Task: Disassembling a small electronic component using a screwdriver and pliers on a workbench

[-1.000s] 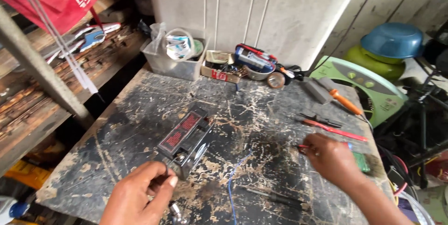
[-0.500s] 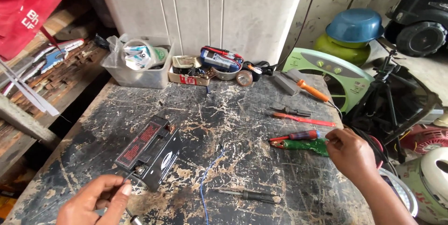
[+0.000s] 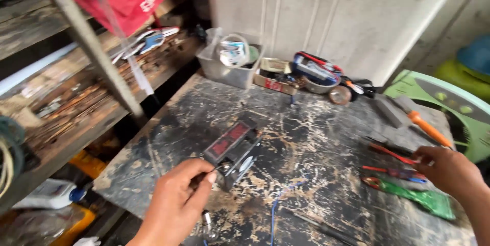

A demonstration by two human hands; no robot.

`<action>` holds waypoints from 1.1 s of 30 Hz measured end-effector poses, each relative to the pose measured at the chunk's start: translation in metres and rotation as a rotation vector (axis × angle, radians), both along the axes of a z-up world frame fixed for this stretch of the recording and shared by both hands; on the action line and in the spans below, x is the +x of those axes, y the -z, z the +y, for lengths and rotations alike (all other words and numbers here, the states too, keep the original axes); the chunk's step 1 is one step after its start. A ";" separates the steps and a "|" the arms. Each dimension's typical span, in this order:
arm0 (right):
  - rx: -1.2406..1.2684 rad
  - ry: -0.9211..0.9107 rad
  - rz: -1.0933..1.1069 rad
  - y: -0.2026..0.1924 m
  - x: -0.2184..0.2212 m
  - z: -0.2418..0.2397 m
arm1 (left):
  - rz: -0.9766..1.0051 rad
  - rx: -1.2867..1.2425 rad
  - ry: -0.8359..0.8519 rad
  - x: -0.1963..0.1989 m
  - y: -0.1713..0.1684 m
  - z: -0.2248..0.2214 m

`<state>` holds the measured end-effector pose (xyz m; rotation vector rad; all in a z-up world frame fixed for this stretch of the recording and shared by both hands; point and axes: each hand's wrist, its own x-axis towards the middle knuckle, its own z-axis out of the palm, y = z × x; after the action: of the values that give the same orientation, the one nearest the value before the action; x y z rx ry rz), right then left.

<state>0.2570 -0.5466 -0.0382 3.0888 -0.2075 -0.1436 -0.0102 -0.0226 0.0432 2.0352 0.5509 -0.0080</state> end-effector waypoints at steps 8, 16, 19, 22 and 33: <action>-0.500 -0.054 0.222 -0.002 0.032 0.024 | -0.198 0.024 0.181 -0.011 -0.005 0.012; -0.356 -0.376 -0.376 0.041 0.037 -0.012 | -0.207 0.011 0.230 -0.022 -0.007 0.024; 0.084 -0.542 -0.569 -0.009 -0.062 0.113 | -0.217 0.008 0.232 -0.021 -0.004 0.023; 0.355 -0.718 -0.474 -0.030 -0.150 0.192 | -0.248 0.020 0.216 -0.018 0.002 0.020; 0.328 -1.115 -0.639 -0.036 -0.207 0.263 | -0.362 0.030 0.111 -0.023 -0.002 0.023</action>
<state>0.0498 -0.2841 -0.0023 2.8729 1.5922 0.8927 -0.0337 0.0007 0.0452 2.0311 0.2113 0.2981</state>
